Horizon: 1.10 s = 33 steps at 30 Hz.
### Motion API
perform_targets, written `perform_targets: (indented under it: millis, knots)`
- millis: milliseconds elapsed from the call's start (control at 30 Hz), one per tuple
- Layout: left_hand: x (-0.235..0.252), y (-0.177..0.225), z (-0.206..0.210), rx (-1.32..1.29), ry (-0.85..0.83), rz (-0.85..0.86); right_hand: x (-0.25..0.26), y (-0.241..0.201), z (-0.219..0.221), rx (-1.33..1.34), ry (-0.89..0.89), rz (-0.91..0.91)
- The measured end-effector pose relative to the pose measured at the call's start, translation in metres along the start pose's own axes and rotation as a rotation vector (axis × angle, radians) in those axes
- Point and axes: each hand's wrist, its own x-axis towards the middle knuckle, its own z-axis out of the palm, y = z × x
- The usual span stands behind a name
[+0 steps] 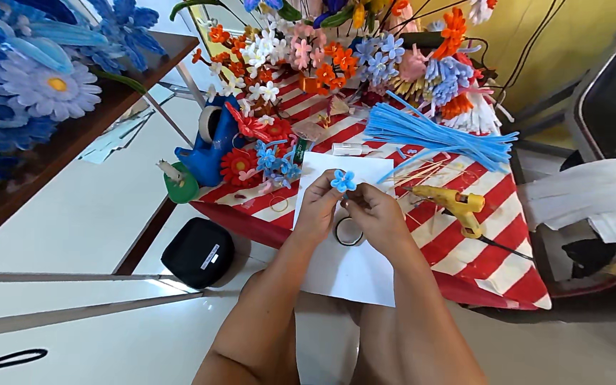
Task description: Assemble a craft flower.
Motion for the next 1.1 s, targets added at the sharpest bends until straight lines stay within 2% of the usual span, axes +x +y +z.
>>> perform_targets:
  millis: [133, 400, 533, 667, 933, 1100]
  knots:
    - [-0.001, 0.0, -0.002, 0.063, -0.012, 0.066, -0.002, 0.001, 0.0, -0.029, 0.012, 0.003]
    - [-0.005, 0.011, -0.003, 0.046, 0.066, 0.067, -0.011, 0.0, -0.009, -0.094, -0.02, 0.012]
    - [-0.008, 0.015, -0.005, 0.135, 0.116, 0.084, -0.018, 0.001, -0.023, -0.105, 0.081, 0.011]
    - [-0.009, 0.02, -0.005, 0.086, 0.129, 0.042, -0.022, -0.001, -0.031, -0.104, 0.202, 0.019]
    - [-0.018, 0.027, 0.001, 0.036, 0.059, -0.003, -0.023, -0.017, 0.009, 0.003, 0.041, -0.022]
    - [-0.023, 0.029, 0.005, 0.028, 0.061, -0.042, -0.019, -0.023, 0.029, 0.131, 0.054, -0.015]
